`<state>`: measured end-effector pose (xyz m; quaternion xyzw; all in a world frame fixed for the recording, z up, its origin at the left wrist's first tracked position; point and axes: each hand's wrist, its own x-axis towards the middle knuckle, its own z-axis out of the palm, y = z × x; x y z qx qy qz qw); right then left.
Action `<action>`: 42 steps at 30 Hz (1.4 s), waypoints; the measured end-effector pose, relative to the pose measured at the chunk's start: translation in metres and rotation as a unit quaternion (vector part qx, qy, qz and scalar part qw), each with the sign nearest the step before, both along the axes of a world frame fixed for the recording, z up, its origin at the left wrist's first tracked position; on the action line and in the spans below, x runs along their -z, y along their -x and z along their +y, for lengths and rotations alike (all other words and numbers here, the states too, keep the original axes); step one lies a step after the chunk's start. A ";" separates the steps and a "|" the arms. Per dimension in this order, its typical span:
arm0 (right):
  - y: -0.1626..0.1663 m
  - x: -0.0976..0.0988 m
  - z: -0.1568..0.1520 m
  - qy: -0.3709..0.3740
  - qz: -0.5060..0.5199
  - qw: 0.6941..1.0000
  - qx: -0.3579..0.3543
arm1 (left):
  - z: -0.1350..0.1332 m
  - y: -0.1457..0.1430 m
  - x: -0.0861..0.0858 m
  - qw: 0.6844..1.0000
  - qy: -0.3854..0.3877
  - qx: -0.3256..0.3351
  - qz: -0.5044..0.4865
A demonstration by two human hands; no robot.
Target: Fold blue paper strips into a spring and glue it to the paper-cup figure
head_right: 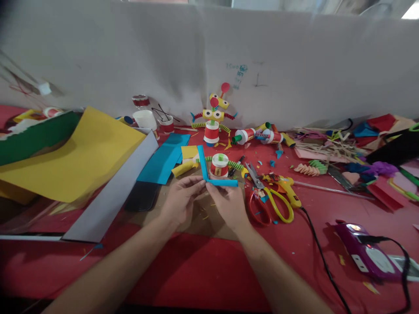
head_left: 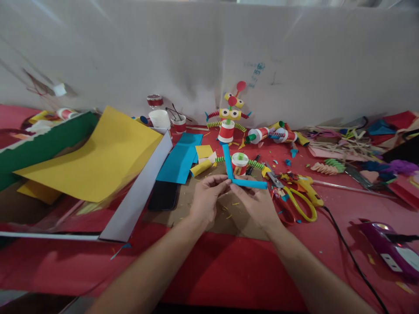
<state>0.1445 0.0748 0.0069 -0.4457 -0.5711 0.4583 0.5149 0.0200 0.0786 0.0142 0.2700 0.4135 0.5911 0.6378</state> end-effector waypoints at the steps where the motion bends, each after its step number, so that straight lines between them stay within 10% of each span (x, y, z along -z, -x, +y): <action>1: 0.001 0.000 0.000 0.026 0.028 0.999 0.013 | 0.000 -0.001 0.000 1.000 -0.004 0.004 -0.007; 18: 0.001 -0.006 0.001 0.092 0.116 0.989 0.008 | 0.001 0.007 -0.003 0.998 -0.025 0.048 0.020; 27: -0.003 -0.010 -0.002 -0.051 0.031 0.998 0.030 | -0.001 0.007 -0.008 0.991 -0.052 0.079 0.089; 42: 0.010 0.000 -0.005 0.029 0.127 0.992 0.004 | -0.004 -0.003 0.004 0.996 -0.084 0.034 0.011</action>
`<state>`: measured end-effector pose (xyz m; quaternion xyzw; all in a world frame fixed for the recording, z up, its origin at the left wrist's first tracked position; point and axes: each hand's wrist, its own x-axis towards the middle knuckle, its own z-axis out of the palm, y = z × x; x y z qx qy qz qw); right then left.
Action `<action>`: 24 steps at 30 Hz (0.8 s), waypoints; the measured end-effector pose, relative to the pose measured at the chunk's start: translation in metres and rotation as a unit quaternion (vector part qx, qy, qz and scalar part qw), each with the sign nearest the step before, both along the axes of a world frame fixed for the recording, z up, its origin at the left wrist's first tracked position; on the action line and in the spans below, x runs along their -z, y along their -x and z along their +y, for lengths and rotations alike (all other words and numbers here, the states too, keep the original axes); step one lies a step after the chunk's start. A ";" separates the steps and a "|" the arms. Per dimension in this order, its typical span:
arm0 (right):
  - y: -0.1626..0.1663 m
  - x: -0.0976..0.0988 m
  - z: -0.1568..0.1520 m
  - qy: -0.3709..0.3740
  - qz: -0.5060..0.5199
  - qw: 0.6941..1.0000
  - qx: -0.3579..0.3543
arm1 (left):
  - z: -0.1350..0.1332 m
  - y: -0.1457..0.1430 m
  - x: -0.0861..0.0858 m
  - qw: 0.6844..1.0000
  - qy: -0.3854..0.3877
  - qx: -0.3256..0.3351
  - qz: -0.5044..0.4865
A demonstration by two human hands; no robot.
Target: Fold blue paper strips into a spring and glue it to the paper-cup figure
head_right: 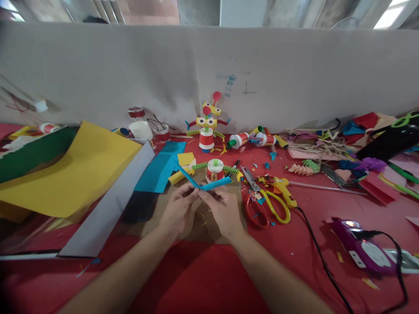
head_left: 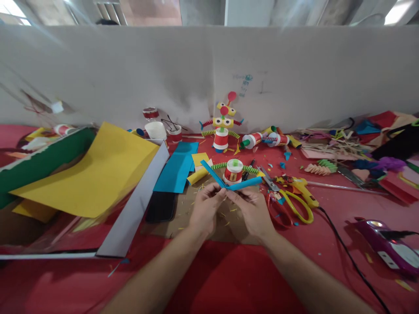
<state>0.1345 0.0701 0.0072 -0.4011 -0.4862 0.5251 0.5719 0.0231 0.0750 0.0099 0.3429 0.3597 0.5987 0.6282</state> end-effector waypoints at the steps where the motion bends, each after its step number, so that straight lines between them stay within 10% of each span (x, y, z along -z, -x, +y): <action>1: -0.001 0.001 0.000 -0.006 -0.004 1.000 0.003 | 0.000 0.000 0.002 1.000 0.001 0.003 -0.008; 24: -0.011 0.003 -0.002 -0.114 -0.238 0.962 0.065 | -0.004 -0.002 0.006 0.990 -0.016 -0.033 0.133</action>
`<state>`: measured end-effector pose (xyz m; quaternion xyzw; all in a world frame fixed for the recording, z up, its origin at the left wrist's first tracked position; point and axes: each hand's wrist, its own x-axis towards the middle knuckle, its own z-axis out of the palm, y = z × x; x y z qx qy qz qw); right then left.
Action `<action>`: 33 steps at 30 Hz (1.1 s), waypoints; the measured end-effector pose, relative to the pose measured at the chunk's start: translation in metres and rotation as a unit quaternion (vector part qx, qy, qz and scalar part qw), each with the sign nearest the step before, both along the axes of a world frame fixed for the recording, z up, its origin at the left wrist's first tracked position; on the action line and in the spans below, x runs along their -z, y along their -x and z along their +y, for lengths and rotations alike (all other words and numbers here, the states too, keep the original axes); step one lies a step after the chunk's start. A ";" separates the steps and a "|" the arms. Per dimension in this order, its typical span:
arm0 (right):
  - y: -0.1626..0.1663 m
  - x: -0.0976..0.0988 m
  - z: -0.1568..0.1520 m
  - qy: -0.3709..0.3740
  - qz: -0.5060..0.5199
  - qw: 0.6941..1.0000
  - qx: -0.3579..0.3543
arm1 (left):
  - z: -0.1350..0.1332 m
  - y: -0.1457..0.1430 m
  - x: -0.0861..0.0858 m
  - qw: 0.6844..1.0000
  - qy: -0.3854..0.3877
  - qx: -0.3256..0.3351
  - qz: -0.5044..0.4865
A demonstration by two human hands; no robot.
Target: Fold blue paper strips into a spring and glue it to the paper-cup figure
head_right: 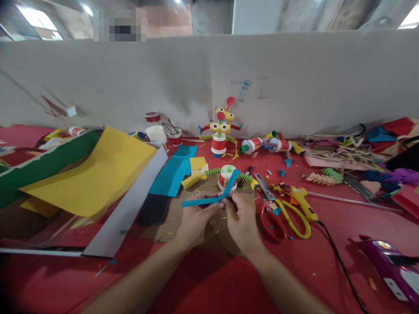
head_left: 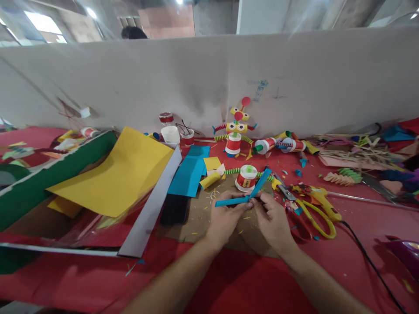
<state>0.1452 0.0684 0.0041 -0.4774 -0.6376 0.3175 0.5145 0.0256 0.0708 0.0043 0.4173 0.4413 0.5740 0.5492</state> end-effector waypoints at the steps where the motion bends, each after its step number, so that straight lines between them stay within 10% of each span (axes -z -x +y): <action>1: 0.000 0.000 0.000 -0.003 -0.004 1.000 0.004 | -0.001 0.001 -0.001 1.000 -0.002 0.007 0.003; 33: 0.011 -0.004 -0.015 -0.024 -0.061 0.997 -0.042 | -0.006 0.006 -0.008 0.979 -0.106 0.166 0.048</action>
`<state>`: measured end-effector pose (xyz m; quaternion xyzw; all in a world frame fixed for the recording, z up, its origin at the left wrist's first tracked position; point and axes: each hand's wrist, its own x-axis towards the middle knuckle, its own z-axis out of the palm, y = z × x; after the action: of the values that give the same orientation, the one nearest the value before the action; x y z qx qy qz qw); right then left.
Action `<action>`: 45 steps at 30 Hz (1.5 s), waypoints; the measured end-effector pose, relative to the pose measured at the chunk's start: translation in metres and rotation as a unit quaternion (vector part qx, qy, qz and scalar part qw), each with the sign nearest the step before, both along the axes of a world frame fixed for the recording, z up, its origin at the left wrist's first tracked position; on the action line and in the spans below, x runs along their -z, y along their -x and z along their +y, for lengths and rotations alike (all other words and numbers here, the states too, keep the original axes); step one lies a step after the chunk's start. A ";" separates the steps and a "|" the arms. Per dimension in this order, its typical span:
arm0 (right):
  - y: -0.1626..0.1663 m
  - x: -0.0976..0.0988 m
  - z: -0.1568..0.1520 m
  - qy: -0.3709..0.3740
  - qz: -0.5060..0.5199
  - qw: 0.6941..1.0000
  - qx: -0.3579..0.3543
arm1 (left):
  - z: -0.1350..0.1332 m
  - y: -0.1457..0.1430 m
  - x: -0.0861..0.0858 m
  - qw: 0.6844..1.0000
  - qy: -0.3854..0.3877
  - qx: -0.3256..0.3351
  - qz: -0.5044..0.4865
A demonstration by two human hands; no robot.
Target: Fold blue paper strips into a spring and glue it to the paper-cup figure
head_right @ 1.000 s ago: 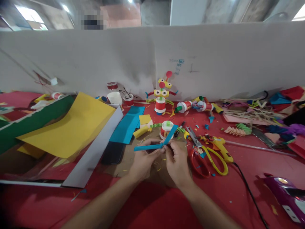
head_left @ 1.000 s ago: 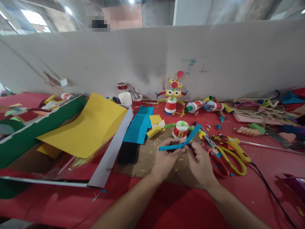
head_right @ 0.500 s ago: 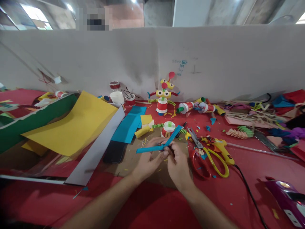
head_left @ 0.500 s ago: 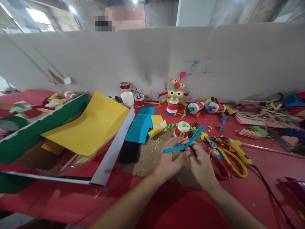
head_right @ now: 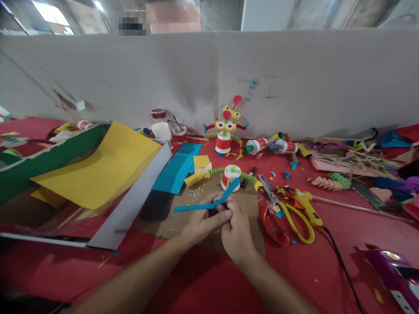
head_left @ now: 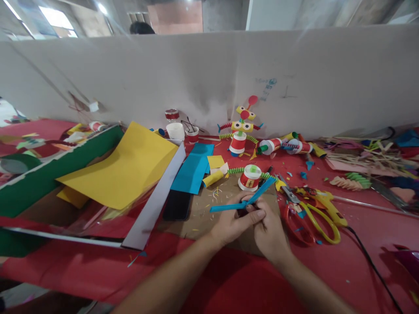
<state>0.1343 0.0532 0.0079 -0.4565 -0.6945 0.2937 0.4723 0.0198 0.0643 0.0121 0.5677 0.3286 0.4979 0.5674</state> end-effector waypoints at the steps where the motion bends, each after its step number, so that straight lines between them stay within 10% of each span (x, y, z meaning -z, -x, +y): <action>1: 0.000 0.000 0.000 -0.009 -0.002 1.000 0.001 | 0.000 0.000 0.001 1.000 -0.006 -0.001 0.007; 45: 0.005 -0.003 -0.003 0.001 0.044 0.999 -0.016 | -0.004 0.006 0.005 0.986 -0.090 -0.044 0.132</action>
<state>0.1296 0.0504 0.0111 -0.4327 -0.6801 0.3218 0.4967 0.0138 0.0607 0.0073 0.6621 0.3795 0.4704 0.4431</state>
